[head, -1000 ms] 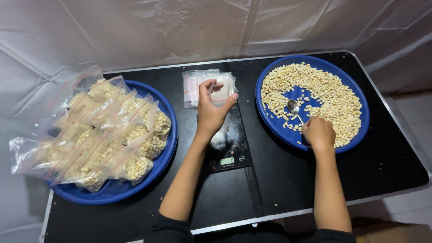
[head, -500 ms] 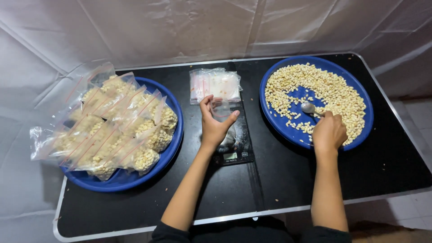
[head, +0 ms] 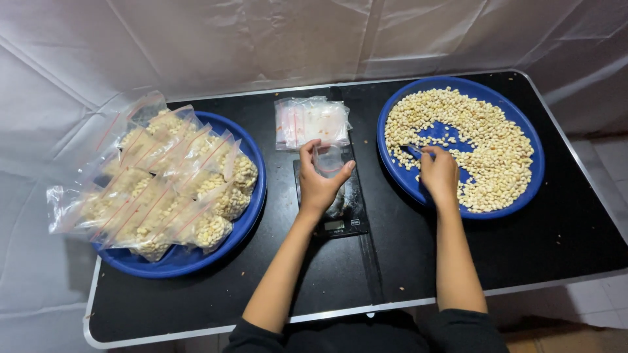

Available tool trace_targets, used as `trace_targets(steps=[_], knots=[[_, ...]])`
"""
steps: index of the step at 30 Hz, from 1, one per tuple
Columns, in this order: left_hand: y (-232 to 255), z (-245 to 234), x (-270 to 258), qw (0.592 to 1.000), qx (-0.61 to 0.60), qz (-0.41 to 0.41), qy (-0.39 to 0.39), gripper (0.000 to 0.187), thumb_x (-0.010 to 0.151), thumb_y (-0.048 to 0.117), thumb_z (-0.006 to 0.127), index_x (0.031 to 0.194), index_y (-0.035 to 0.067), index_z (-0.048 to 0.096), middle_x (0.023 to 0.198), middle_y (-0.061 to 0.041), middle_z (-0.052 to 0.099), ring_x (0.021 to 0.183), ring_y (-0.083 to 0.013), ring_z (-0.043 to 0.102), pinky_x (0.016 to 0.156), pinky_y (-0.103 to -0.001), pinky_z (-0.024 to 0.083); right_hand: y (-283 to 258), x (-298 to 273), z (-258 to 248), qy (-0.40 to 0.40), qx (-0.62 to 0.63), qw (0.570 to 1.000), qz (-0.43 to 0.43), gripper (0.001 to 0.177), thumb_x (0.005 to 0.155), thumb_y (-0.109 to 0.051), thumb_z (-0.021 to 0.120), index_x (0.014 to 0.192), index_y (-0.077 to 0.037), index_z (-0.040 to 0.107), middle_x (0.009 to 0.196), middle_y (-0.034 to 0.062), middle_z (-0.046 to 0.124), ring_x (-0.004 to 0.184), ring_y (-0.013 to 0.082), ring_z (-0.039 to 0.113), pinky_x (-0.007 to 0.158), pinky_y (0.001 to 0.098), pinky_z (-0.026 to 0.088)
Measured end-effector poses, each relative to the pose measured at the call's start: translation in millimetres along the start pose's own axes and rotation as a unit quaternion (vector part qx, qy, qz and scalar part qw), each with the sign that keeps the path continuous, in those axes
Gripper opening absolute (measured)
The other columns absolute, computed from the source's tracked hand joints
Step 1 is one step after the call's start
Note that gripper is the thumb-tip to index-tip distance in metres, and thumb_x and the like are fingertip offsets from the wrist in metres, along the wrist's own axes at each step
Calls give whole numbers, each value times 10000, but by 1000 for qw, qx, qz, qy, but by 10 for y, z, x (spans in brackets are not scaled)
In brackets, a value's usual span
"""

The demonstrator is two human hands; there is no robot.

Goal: The person is portioning white kernels by scooping them into a small cup on a digital scale, then pouring the measured amount into plastic bags and sealing them.

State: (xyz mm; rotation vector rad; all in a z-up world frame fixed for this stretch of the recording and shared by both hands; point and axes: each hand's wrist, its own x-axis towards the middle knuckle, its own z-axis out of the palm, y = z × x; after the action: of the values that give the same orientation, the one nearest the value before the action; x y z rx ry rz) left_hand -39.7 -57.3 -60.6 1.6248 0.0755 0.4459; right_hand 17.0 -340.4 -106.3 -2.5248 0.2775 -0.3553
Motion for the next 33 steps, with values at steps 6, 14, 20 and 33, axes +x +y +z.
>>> trace_targets(steps=[6, 14, 20, 33], knots=[[-29, 70, 21, 1000, 12, 23, -9, 757, 686, 431, 923, 1278, 134, 557, 1172, -92, 720, 1179, -326, 659, 1021, -461, 482, 29, -15, -242, 28, 13, 999, 28, 259, 995, -253, 595, 1120, -121, 780, 1008, 266, 717, 1043, 522, 655, 922, 597, 503], [-52, 176, -30, 999, 26, 45, -11, 771, 665, 405, 929, 1272, 127, 543, 1177, -96, 718, 1160, -355, 659, 1009, -495, 489, -379, -210, -949, 34, -4, 999, 23, 222, 964, -369, 675, 1101, -242, 795, 946, 178, 747, 1030, 447, 681, 892, 548, 529], [-34, 177, -18, 998, 42, 50, -19, 794, 674, 448, 904, 1289, 119, 524, 1193, -130, 698, 1160, -414, 642, 1018, -518, 482, -987, -377, -1375, -21, 45, 999, -23, 188, 941, -330, 734, 1091, -237, 797, 924, 143, 752, 991, 365, 709, 875, 476, 541], [-58, 154, -46, 995, 44, 88, 1, 861, 654, 401, 913, 1341, 98, 491, 1248, -205, 634, 1187, -461, 615, 1031, -527, 479, -1611, -540, -1045, 67, -162, 910, -376, 94, 937, -359, 763, 953, -267, 771, 784, 4, 625, 852, 254, 653, 788, 379, 497]])
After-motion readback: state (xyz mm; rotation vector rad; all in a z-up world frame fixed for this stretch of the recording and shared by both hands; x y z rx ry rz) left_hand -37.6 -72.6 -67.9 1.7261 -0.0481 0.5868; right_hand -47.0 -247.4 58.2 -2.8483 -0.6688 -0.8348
